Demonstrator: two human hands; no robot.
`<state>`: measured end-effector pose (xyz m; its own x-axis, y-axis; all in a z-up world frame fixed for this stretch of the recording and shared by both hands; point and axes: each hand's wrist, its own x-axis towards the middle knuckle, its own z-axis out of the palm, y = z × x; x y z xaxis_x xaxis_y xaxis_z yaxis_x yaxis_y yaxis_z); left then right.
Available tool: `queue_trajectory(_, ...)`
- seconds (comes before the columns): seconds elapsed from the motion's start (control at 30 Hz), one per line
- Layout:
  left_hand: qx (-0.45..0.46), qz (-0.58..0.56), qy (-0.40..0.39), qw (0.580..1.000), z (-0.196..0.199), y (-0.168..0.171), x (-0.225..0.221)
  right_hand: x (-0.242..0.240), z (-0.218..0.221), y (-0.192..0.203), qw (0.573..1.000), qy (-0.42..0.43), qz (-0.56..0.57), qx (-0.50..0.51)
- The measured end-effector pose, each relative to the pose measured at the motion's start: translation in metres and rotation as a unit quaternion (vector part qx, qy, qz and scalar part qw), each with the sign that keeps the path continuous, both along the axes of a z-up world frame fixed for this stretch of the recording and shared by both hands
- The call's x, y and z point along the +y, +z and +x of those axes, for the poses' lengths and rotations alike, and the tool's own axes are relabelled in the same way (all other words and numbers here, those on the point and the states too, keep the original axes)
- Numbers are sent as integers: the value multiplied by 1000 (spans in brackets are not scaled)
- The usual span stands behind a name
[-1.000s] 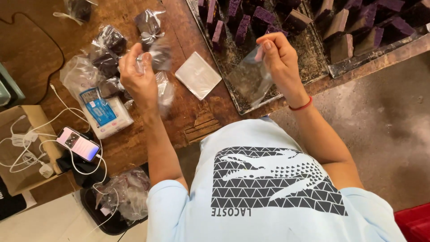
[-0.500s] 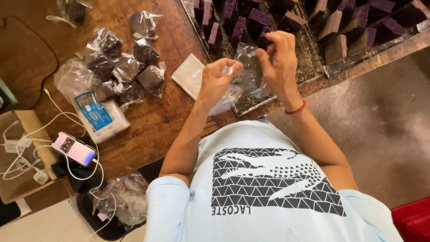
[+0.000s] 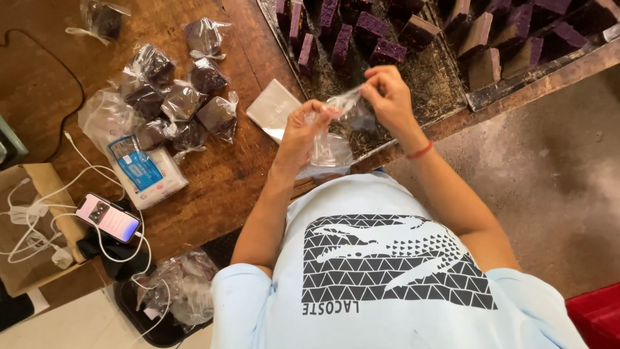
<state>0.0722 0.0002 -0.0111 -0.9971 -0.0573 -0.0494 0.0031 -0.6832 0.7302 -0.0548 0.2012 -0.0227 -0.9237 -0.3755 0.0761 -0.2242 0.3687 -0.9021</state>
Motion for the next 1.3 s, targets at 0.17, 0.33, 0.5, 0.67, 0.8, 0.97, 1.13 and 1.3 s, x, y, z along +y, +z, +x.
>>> queue_trajectory(0.17,-5,-348,117,930,-23,6,-3,4,-75,-45,867,-38,280,411)
queue_trajectory(0.33,10,-636,124,761,-36,-19,-15,11,-89,-44,940,10,275,202)
queue_trajectory(0.5,-26,-594,91,799,-51,-19,-9,-4,-33,4,963,10,-241,-123)
queue_trajectory(0.67,-186,-333,3,924,-66,39,7,-33,11,33,985,13,-155,71)
queue_trajectory(0.8,-79,-459,56,883,-64,41,3,-27,20,50,968,40,29,246)
queue_trajectory(0.97,-18,-584,13,811,-67,14,8,-26,17,49,939,115,210,249)
queue_trajectory(1.13,4,-539,-19,842,-63,27,2,-29,8,47,914,127,193,333)
queue_trajectory(1.3,-65,-470,-48,879,-56,54,7,-46,2,27,882,102,263,376)
